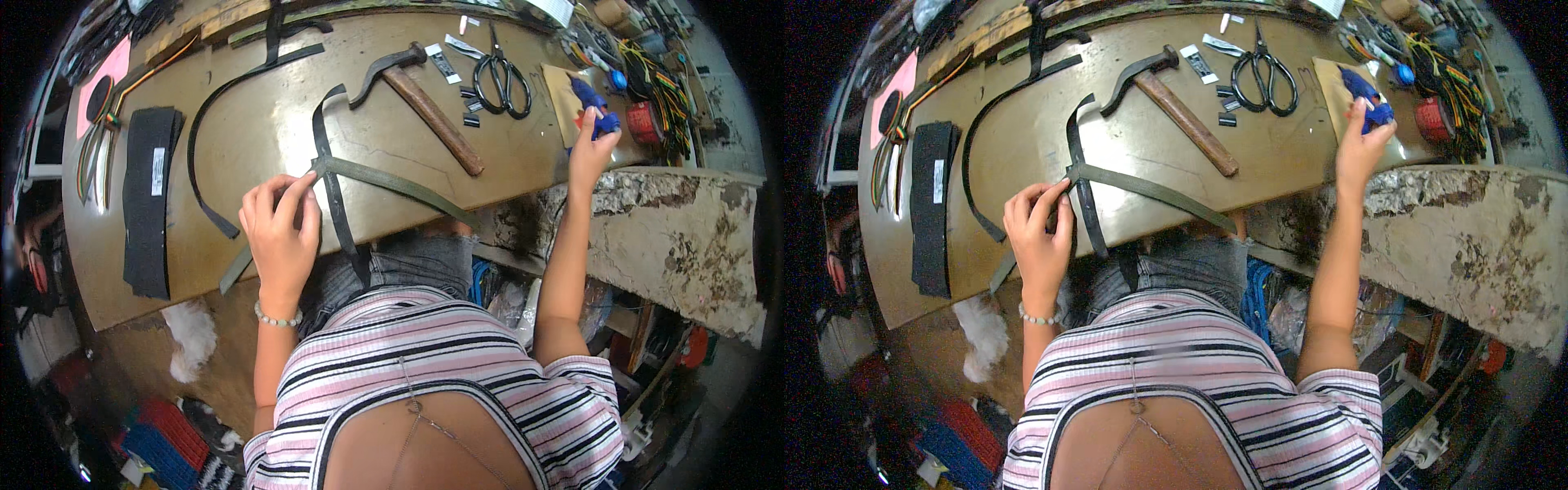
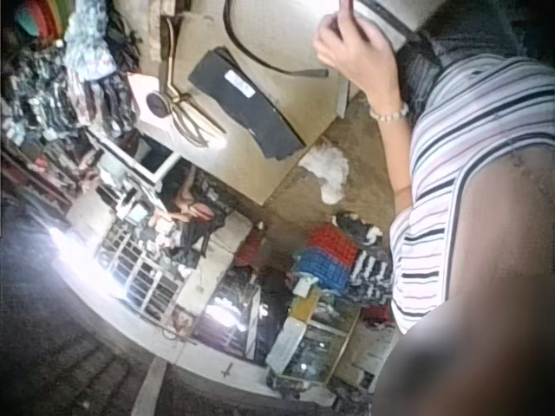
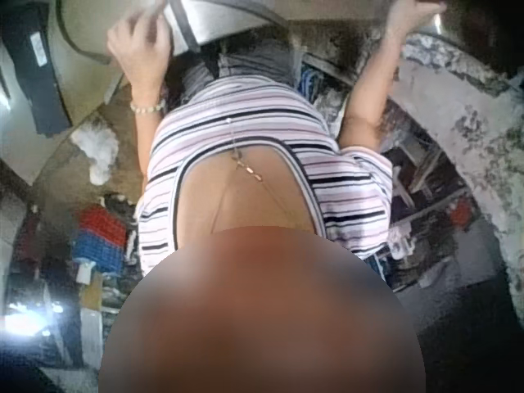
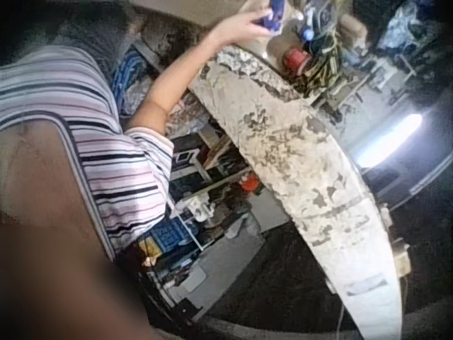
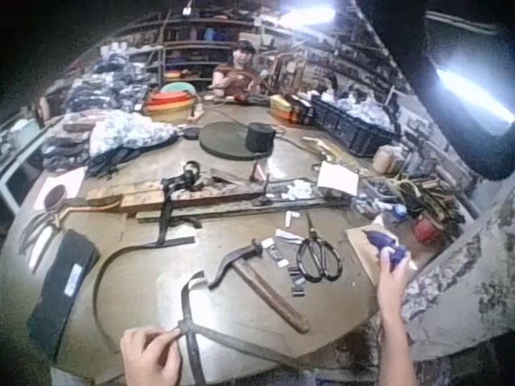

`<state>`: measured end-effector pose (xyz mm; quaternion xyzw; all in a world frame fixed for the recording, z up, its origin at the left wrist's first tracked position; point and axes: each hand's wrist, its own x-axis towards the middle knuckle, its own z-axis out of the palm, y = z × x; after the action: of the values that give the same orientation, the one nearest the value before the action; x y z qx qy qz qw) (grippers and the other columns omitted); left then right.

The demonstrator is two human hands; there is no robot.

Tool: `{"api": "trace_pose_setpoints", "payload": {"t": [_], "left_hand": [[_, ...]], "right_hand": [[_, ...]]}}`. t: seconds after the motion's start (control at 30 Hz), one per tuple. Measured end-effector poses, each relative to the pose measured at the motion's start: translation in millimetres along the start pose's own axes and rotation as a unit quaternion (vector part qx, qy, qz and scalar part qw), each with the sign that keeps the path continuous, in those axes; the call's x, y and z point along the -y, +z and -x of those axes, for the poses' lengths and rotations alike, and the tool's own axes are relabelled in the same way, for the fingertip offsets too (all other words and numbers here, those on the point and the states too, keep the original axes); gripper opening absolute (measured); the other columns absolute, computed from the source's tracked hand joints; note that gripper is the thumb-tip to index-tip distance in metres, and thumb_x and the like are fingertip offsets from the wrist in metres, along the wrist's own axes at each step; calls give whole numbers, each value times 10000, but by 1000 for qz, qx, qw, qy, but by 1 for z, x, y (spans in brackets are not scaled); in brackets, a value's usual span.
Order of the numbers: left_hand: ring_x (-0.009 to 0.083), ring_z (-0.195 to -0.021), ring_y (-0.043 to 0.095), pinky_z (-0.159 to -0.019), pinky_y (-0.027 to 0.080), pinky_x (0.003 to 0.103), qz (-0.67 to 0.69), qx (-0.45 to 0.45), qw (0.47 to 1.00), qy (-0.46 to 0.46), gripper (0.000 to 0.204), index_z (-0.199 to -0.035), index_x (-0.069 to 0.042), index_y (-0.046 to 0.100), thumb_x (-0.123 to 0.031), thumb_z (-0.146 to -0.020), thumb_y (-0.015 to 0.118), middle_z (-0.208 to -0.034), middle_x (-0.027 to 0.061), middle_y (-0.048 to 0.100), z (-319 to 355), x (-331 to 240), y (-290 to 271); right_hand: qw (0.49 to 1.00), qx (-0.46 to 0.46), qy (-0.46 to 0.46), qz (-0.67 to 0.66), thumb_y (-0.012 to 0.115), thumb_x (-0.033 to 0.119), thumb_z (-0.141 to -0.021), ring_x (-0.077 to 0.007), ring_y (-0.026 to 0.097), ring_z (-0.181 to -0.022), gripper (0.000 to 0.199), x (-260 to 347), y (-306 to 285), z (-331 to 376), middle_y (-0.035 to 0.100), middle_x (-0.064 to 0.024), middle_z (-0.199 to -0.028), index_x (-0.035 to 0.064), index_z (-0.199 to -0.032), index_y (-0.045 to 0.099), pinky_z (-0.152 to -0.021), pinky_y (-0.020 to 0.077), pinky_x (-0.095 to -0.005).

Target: The person assembles a strap assembly by applying hot glue to black fabric strips and attaching small metal buckles. They repeatedly pick up the glue gun, apply glue, press buckles onto the strips, and adjust the pieces on the workbench.

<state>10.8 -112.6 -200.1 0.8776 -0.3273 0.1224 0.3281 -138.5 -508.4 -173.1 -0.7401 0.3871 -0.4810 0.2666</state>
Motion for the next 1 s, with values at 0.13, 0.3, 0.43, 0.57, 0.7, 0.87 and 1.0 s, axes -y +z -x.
{"api": "trace_pose_setpoints", "payload": {"t": [0.13,0.3,0.43,0.57,0.7,0.87,1.0], "left_hand": [[243,-993,552,-873,411,373,0,4,1000,-5,239,-1066,-122,741,-71,-835,711,-1029,27,642,-2,-2,-1],[243,-1006,554,-886,404,380,-13,9,1000,3,239,-1072,-123,738,-83,-838,710,-1032,21,649,-3,-5,-3],[248,-1032,555,-905,399,390,-25,14,999,-17,247,-1083,-131,742,-88,-842,704,-1055,20,652,-2,-6,-6],[262,-1066,550,-928,399,399,-36,20,999,-34,262,-1107,-138,743,-95,-853,696,-1107,34,644,-4,-2,-8],[273,-1102,538,-970,388,411,15,-2,999,-34,266,-1119,-135,743,-93,-861,690,-1142,52,636,-8,-4,-17],[159,-1074,588,-970,459,328,404,35,899,-167,276,-1213,-49,699,-106,-946,663,-1199,64,632,-13,-25,-30],[92,-1022,581,-888,489,235,597,88,754,-258,346,-1279,32,632,-89,-959,688,-1212,66,616,-16,-39,-25]], "right_hand": [[858,142,119,479,528,458,-1022,-475,659,-897,514,-5,-52,-18,687,-293,-916,-38,-1038,661,-824,492,-504],[944,243,-41,220,619,380,-983,-201,677,-739,411,72,-5,-3,712,-153,-806,-17,-1007,723,-702,499,-314],[894,337,-244,167,727,365,-886,-348,676,-953,421,60,104,17,700,-212,-1003,-14,-1071,733,-870,523,-410],[894,334,-217,205,746,287,-860,-367,671,-921,313,35,138,16,693,-220,-968,-10,-960,741,-849,525,-440],[920,353,-120,120,757,252,-849,-261,657,-812,260,66,115,8,704,-139,-908,7,-930,724,-752,525,-376],[928,346,-47,-133,783,180,-868,-64,544,-812,204,133,64,67,637,27,-850,36,-976,686,-698,456,-223],[809,539,45,-231,785,163,-866,-35,551,-705,213,160,48,129,650,-2,-843,12,-979,686,-601,467,-209]]}}
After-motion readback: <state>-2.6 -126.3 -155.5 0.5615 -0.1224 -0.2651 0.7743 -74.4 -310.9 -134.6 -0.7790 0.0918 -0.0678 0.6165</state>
